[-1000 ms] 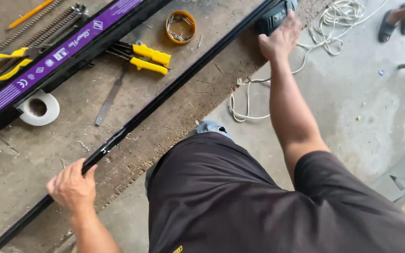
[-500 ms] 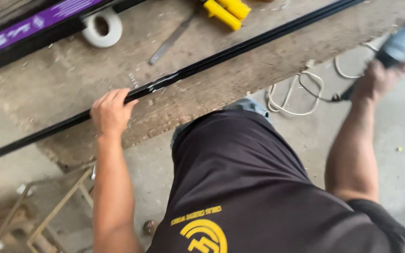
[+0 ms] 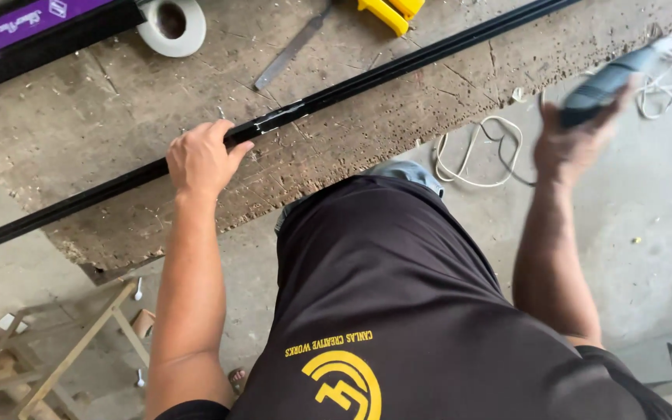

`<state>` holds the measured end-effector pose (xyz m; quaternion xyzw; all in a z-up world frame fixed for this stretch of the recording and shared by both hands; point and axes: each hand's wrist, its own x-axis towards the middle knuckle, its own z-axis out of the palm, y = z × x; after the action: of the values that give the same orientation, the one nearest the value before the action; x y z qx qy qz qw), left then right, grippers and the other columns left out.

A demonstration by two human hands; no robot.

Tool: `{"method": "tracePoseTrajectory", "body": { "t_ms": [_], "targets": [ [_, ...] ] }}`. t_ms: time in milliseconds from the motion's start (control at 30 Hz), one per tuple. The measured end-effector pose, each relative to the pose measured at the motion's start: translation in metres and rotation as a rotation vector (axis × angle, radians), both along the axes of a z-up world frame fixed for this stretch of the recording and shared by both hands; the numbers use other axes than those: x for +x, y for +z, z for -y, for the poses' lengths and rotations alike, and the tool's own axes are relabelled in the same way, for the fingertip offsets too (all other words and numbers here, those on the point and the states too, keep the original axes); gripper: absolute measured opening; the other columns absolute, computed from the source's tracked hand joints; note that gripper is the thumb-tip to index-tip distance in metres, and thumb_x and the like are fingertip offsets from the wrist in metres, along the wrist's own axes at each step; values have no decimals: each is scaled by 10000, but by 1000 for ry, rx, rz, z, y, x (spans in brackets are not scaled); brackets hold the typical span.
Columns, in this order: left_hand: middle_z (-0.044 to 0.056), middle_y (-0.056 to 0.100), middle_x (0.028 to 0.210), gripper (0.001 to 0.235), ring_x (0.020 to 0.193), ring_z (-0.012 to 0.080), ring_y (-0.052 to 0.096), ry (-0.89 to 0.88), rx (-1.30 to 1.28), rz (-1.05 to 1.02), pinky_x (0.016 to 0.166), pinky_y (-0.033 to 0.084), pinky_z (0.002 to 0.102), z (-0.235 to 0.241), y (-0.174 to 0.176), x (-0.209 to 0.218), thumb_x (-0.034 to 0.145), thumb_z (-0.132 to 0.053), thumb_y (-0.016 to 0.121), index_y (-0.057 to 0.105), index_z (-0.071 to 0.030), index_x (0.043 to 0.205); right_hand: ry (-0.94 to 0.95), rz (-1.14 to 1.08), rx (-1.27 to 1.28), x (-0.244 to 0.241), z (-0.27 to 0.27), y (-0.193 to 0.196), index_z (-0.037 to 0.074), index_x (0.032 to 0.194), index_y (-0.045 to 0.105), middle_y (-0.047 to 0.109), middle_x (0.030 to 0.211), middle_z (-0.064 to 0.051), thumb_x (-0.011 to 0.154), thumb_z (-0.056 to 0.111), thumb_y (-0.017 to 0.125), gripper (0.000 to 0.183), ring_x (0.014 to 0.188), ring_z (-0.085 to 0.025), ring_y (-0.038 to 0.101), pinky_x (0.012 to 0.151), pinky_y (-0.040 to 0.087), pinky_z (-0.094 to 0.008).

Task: Assembling metal frames by drilling holes and fastening components with rivets

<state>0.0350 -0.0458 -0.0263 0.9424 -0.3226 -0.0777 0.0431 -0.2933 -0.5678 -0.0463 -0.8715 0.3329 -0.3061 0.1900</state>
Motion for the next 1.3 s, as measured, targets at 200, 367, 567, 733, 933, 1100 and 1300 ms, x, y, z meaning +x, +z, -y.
{"method": "tracePoseTrajectory", "body": {
  "t_ms": [200, 367, 567, 733, 933, 1100, 1300],
  "targets": [
    [-36, 733, 1058, 481, 922, 257, 730, 97, -122, 65, 766, 533, 431, 3, 11, -7, 706, -473, 905, 738, -290, 1120, 41, 77, -134, 58, -138, 31, 164, 1625, 359, 532, 1266, -215, 838, 171, 1026, 1032, 1110, -411, 629, 998, 484, -456],
    [27, 680, 1252, 719, 1081, 278, 682, 41, -229, 102, 864, 522, 473, -4, 7, -8, 619, -485, 992, 705, -234, 1230, 610, 21, -398, 46, -159, 46, 128, 1406, 531, 565, 1197, -375, 874, 202, 856, 628, 982, -536, 615, 839, 489, -621],
    [94, 635, 1359, 695, 1268, 289, 575, -40, -369, 173, 1100, 400, 569, -12, 8, -18, 714, -434, 1026, 707, -144, 1258, 649, -235, -313, 59, -202, 35, 273, 1566, 315, 547, 1298, -300, 1010, 347, 642, 649, 1073, -487, 564, 915, 463, -589],
    [47, 676, 1256, 612, 1155, 262, 620, -106, -382, 161, 991, 467, 476, -3, 20, -24, 738, -378, 981, 706, -162, 1240, 429, -78, -401, 66, -215, 29, 43, 1337, 501, 515, 1239, -390, 1009, 273, 830, 519, 990, -588, 576, 813, 472, -635],
    [-38, 712, 881, 478, 791, 200, 660, -112, -252, 393, 677, 447, 344, -8, 2, -7, 717, -514, 968, 651, -209, 903, -107, -29, 8, 78, -153, -12, 137, 1600, 293, 427, 1590, -175, 860, 165, 981, 1010, 1444, -404, 461, 1238, 389, -487],
    [-47, 731, 915, 480, 787, 171, 654, -110, -143, 423, 663, 422, 321, -20, 2, 0, 782, -568, 948, 663, -226, 962, -461, -405, 44, 91, -85, -49, 535, 1576, 56, 576, 1064, -148, 929, 757, 863, 1058, 791, -489, 662, 752, 523, -608],
    [-31, 745, 910, 473, 806, 171, 684, -82, -163, 376, 677, 463, 322, -5, 2, 0, 760, -545, 919, 691, -203, 993, -553, -656, 28, 123, -55, -70, 401, 1585, -57, 596, 1155, -188, 881, 686, 987, 1291, 960, -462, 684, 846, 537, -585]
  ]
}}
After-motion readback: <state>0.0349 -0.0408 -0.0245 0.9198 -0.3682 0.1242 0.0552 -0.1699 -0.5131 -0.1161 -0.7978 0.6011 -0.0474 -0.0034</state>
